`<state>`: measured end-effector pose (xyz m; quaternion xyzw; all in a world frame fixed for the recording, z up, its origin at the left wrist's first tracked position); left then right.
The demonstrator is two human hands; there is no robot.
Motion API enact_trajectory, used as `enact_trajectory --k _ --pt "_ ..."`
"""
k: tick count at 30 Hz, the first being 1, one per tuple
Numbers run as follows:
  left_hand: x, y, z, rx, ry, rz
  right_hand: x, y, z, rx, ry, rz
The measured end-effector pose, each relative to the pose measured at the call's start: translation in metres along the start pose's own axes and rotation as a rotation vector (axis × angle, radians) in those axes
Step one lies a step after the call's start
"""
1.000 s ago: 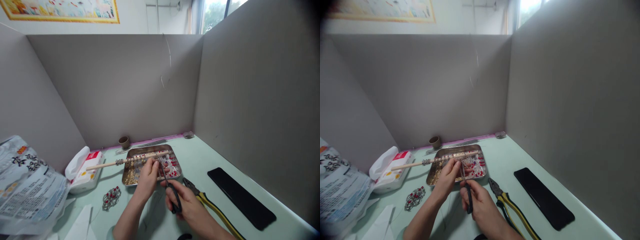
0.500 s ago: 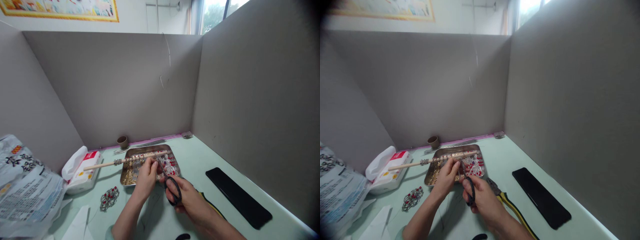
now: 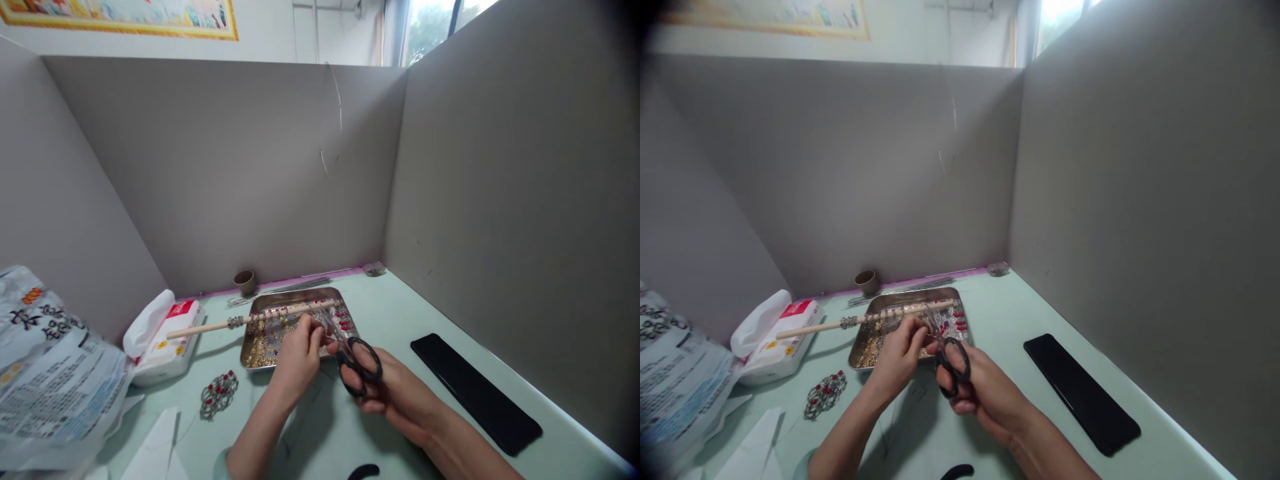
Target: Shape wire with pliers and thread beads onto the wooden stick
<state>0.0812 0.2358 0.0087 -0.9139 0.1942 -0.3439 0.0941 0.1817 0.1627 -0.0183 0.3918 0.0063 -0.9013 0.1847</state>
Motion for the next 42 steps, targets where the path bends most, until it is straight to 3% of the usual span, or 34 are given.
enact_trajectory --k 4,6,8,11,13,15,17,19,22,25,27,28,30,33,38,42 --pt "-0.008 0.001 0.005 -0.043 0.052 -0.020 -0.022 0.007 -0.004 0.032 0.064 -0.094" --pt "-0.012 0.000 0.004 -0.036 0.054 -0.014 -0.040 0.006 -0.017 0.091 0.228 -0.136" --pt "-0.010 -0.003 -0.002 0.006 0.008 0.038 -0.065 0.000 -0.046 0.221 0.552 -0.158" --pt "-0.006 -0.006 -0.012 0.085 -0.074 0.120 -0.118 -0.014 -0.106 0.532 1.247 -0.245" --pt "-0.007 -0.007 -0.017 0.119 -0.110 0.119 -0.138 -0.025 -0.148 0.699 1.604 -0.114" --pt "-0.011 -0.009 -0.023 0.155 -0.135 0.099 -0.149 -0.031 -0.185 0.820 1.778 0.078" --pt "-0.017 -0.010 -0.028 0.174 -0.137 0.073 -0.154 -0.034 -0.197 0.849 1.873 0.147" --pt "-0.025 -0.012 -0.029 0.163 -0.103 0.038 -0.152 -0.036 -0.188 0.839 1.952 0.117" --pt "-0.034 -0.013 -0.029 0.155 -0.060 0.006 -0.137 -0.044 -0.140 0.716 2.013 -0.081" --pt "-0.040 -0.012 -0.029 0.147 -0.073 -0.031 -0.103 -0.057 -0.072 0.368 1.925 -0.353" --pt "-0.042 -0.011 -0.026 0.111 -0.104 -0.064 -0.075 -0.068 -0.038 0.128 1.905 -0.376" --pt "-0.042 -0.011 -0.025 0.090 -0.131 -0.075 -0.063 -0.074 -0.028 0.071 1.938 -0.351" --pt "-0.040 -0.010 -0.023 0.054 -0.206 -0.087 -0.039 -0.087 -0.018 -0.026 2.054 -0.220" --pt "-0.036 -0.011 -0.019 0.016 -0.305 -0.056 -0.022 -0.103 -0.018 -0.037 2.195 -0.095" --pt "-0.032 -0.010 -0.013 -0.031 -0.332 0.015 -0.025 -0.112 -0.026 0.014 2.256 -0.024" --pt "-0.032 -0.010 -0.013 -0.037 -0.343 0.004 -0.044 -0.111 -0.025 0.090 2.099 -0.081"
Point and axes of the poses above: each hand's wrist, its own y-axis away from the middle knuckle, its own z-axis out of the palm, x = y × z, the point moved 9 cm from there along -y, towards the middle knuckle, and after that the axes turned 14 degrees about -y, right-handed, at the moved point
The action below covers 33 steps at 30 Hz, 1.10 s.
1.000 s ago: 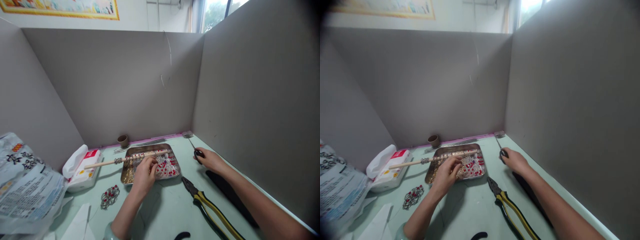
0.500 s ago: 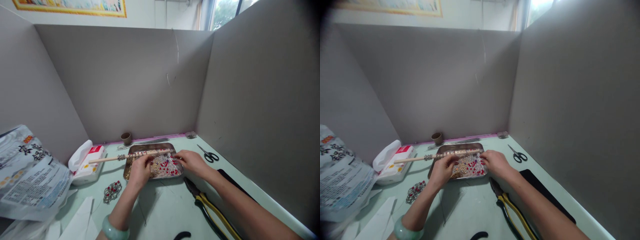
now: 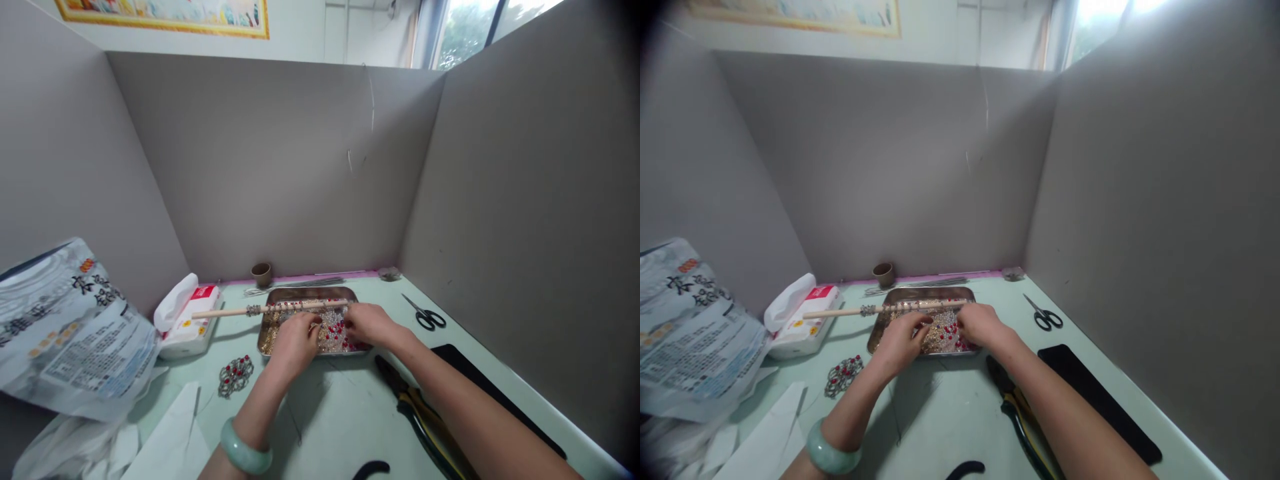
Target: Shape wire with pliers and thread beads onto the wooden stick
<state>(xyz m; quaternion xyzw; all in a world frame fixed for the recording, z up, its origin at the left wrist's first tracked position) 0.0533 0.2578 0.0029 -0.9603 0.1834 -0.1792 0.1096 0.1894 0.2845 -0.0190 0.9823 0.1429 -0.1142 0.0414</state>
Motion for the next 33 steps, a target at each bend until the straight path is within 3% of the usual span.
enact_trajectory --k 7,13,17,22,26,29,33 --pt "0.002 0.001 -0.008 0.043 0.080 0.001 -0.007 0.002 -0.046 0.341 -0.644 -0.122" --pt "0.000 -0.005 -0.035 0.130 0.272 -0.082 -0.021 0.006 -0.069 0.367 -0.999 -0.193" --pt "0.015 -0.018 -0.046 0.138 0.482 -0.056 -0.031 0.011 -0.081 0.345 -1.106 -0.254" --pt "0.028 -0.032 -0.037 0.120 0.694 -0.004 -0.035 0.016 -0.082 0.367 -1.226 -0.275" --pt "0.022 -0.036 -0.030 0.075 0.632 -0.057 -0.035 0.018 -0.081 0.376 -1.278 -0.261" --pt "0.014 -0.035 -0.039 0.107 0.526 -0.099 -0.030 0.018 -0.081 0.393 -1.264 -0.248" --pt "0.008 -0.035 -0.049 0.118 0.630 -0.141 -0.019 0.012 -0.074 0.418 -1.127 -0.205"
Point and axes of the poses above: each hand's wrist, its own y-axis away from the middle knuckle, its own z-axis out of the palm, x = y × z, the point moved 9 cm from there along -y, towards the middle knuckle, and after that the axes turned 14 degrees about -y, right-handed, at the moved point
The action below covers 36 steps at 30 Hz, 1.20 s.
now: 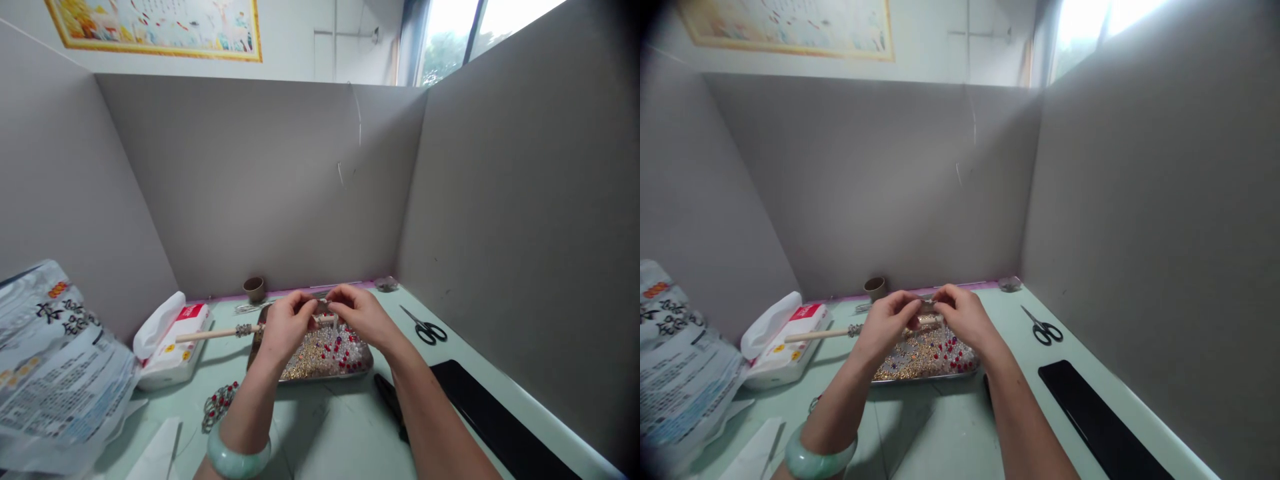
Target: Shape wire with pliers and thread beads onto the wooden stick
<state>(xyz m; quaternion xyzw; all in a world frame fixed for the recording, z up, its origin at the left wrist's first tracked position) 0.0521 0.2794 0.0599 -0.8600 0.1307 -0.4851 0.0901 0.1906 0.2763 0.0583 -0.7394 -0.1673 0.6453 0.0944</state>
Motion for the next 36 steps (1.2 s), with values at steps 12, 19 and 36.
enact_trajectory --k 12,19,36 --pt "0.001 -0.002 -0.012 0.078 -0.007 -0.010 0.036 0.002 0.018 -0.183 0.153 0.112" --pt "-0.009 -0.006 -0.023 0.148 -0.111 -0.032 0.044 -0.001 0.010 -0.151 0.175 0.164" --pt "-0.012 0.001 0.039 -0.307 0.078 -0.049 0.009 0.001 0.007 -0.062 0.224 -0.022"
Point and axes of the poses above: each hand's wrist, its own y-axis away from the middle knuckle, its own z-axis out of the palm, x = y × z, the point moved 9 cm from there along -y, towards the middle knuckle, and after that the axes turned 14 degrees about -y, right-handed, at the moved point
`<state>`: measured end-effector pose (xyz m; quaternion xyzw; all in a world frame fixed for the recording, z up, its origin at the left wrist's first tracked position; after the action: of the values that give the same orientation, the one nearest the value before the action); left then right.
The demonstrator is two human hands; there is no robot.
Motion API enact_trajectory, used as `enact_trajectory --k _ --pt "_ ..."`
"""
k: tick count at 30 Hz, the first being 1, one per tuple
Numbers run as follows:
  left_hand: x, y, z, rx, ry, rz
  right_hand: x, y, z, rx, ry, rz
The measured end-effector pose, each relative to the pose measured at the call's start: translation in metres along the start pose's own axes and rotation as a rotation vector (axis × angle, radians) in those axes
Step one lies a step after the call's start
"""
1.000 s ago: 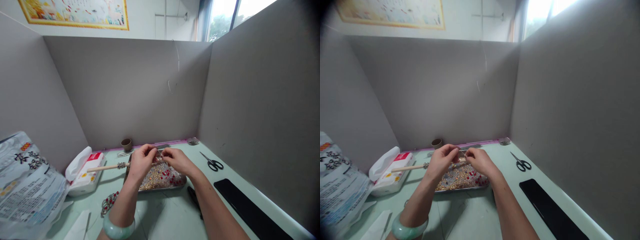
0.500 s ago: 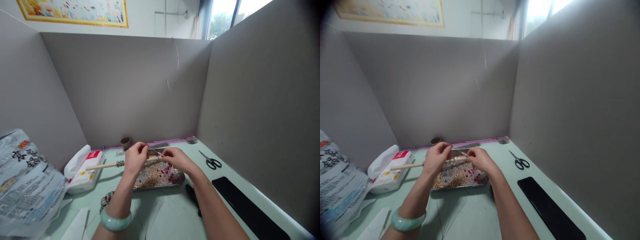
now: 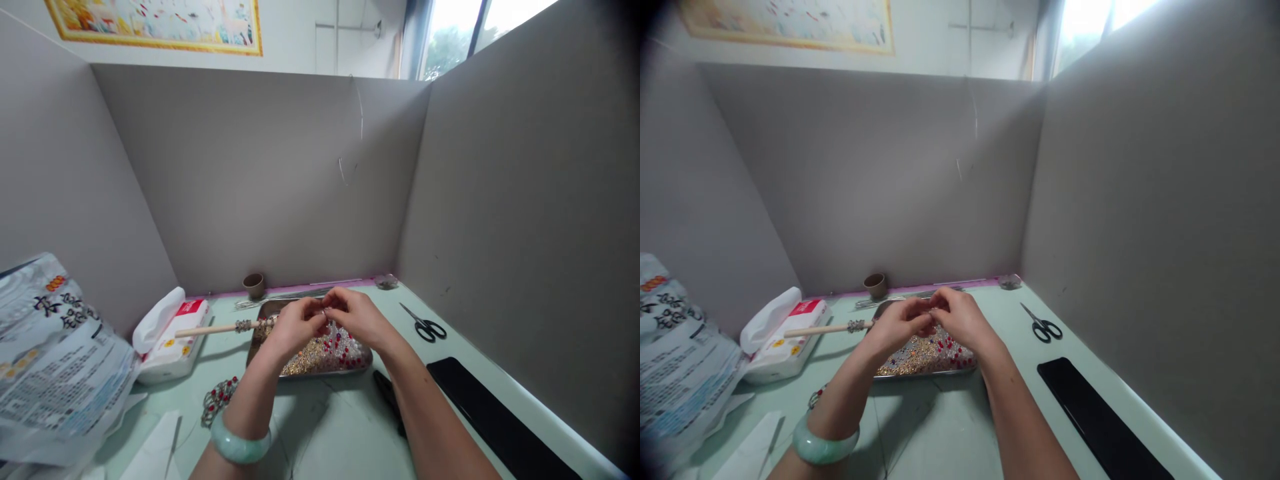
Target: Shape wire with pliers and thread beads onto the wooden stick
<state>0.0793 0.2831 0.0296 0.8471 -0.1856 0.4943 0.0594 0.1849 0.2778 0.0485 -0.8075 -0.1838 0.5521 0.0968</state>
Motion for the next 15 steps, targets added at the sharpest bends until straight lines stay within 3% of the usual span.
enact_trajectory --k 5,15 --pt "-0.001 0.000 -0.023 0.161 -0.234 0.033 0.001 0.001 -0.001 -0.008 0.072 -0.003" --pt "-0.007 0.007 -0.055 0.333 -0.126 -0.055 0.028 -0.002 0.004 -0.078 0.215 0.105"
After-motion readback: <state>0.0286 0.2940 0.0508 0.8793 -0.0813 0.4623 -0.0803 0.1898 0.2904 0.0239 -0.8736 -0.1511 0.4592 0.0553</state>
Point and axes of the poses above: each hand's wrist, its own y-axis away from the middle knuckle, its own z-axis out of the palm, x = y × z, the point moved 9 cm from there along -y, towards the middle knuckle, and after that the axes turned 14 degrees about -y, right-handed, at the moved point
